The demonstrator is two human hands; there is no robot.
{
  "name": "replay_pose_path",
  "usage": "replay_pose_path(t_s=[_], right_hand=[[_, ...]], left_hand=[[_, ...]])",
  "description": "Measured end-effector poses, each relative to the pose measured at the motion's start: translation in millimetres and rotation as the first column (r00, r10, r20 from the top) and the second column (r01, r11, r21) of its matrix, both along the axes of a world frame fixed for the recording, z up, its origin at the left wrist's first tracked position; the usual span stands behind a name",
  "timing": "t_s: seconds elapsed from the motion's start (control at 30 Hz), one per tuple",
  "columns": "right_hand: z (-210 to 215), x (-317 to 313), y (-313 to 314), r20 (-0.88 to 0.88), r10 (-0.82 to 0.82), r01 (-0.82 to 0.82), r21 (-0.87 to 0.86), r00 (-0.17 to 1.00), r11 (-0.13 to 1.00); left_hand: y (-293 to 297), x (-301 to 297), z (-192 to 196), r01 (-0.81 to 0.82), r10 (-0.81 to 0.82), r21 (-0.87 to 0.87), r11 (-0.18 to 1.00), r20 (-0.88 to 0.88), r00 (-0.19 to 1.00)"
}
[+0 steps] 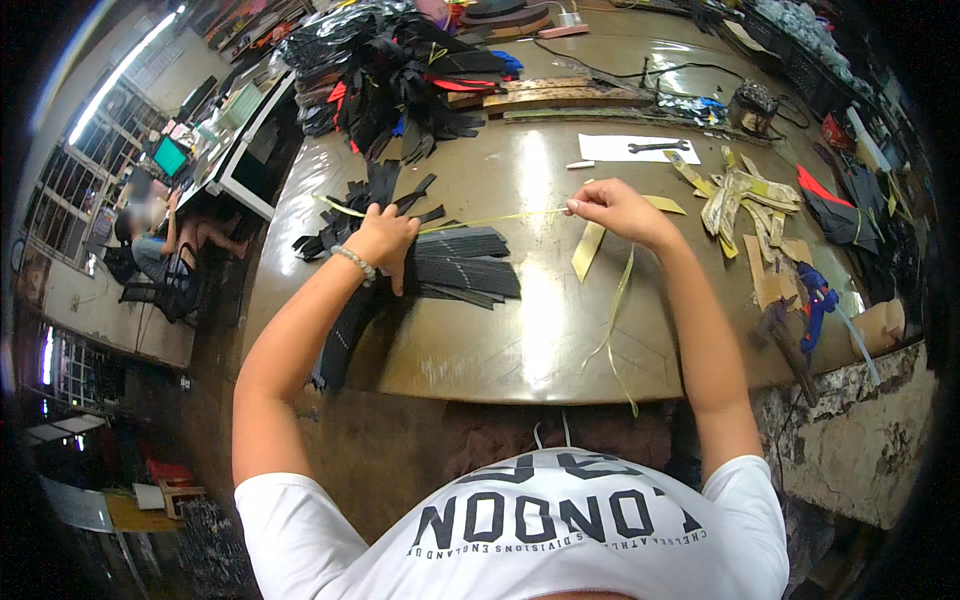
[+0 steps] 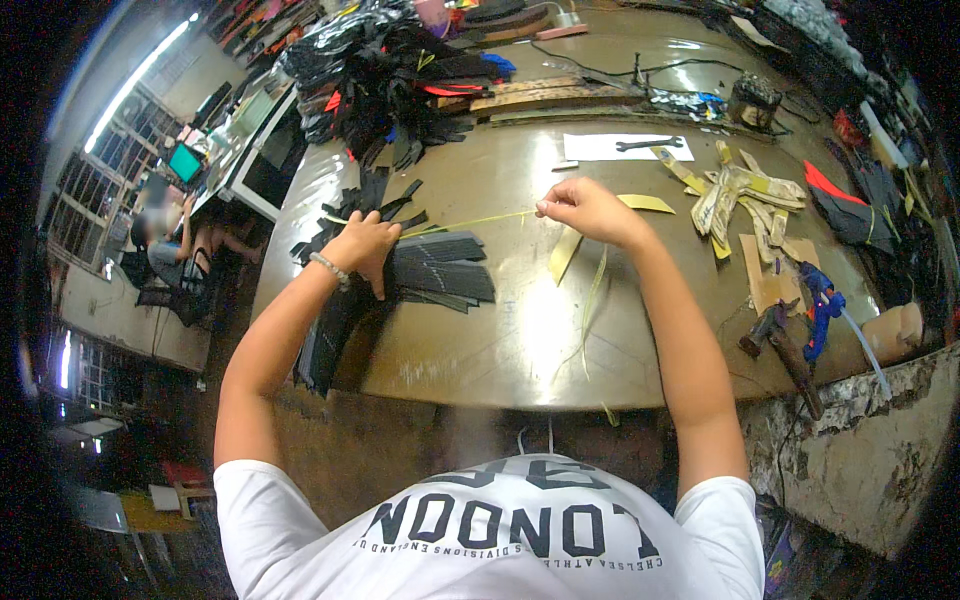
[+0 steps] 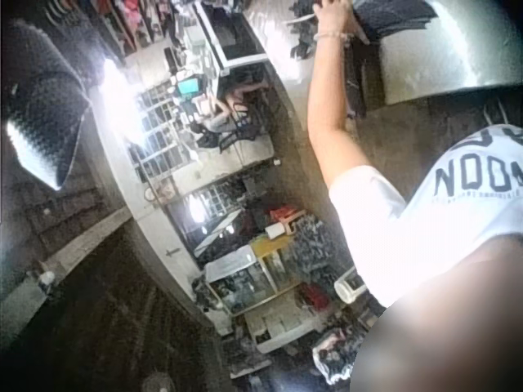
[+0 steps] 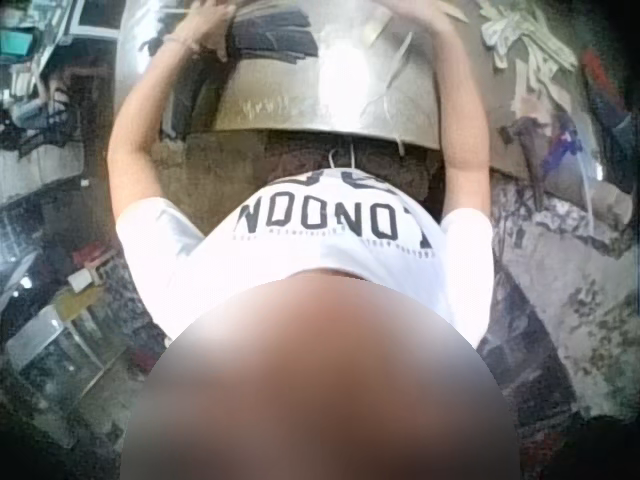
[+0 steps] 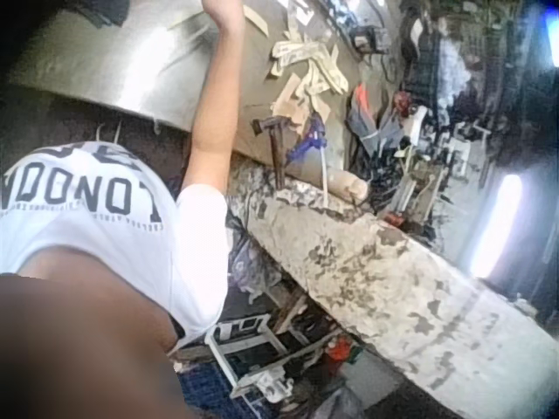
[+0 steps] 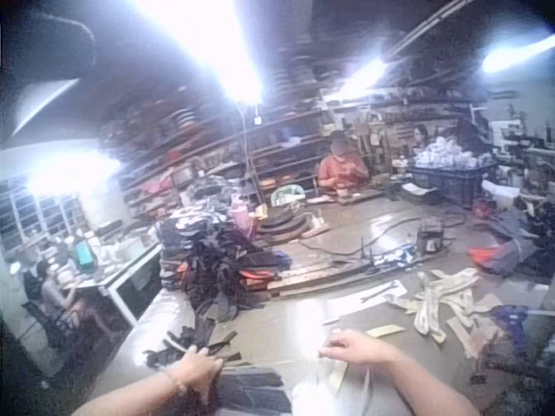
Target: The person assembles small fabric pieces by hand, using a template and rubber bands to align and bundle them. They repeatedly place fabric strips onto a template, secure them with rubber bands, and organize the assembled pieces on the table.
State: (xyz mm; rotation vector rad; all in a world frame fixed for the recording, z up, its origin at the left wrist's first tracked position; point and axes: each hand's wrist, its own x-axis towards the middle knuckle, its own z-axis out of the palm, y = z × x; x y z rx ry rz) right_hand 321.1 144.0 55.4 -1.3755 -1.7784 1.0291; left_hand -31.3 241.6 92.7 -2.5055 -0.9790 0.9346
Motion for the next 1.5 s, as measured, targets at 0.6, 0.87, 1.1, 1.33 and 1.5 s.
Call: replay_pose_path(t_s=[0.6, 0.87, 1.1, 1.33, 1.5], right_hand=[[-23.2, -35.6, 0.0, 0.087, -0.212, 0.178, 0.299, 0.973, 0.938], [-26.1, -32.8, 0.4, 0.119, -0.245, 0.181, 0.391, 0.962, 0.902], [-32.0, -28.5, 4.1, 0.175, -0.304, 0.197, 0.457, 0.936, 0.868], [-31.7, -21.5, 4.5, 0.192, -0.302, 0.185, 0.462, 0.934, 0.867], [-31.3, -25.9, 4.1, 0.22, -0.3, 0.156, 0.502, 0.928, 0.85]], left_hand=[[7.3, -29.5, 16.3, -0.022, 0.022, -0.179, 0.984, 0.001, 1.0], [0.7, -36.5, 12.5, -0.033, 0.043, -0.235, 0.971, 0.039, 0.998], [-18.8, -38.6, 10.4, 0.077, -0.055, -0.282, 0.956, 0.086, 0.995], [-42.2, -30.5, 8.9, 0.067, -0.045, -0.375, 0.925, 0.067, 0.997], [-47.5, -28.1, 26.2, 0.033, -0.052, -0.427, 0.904, -0.032, 0.998]])
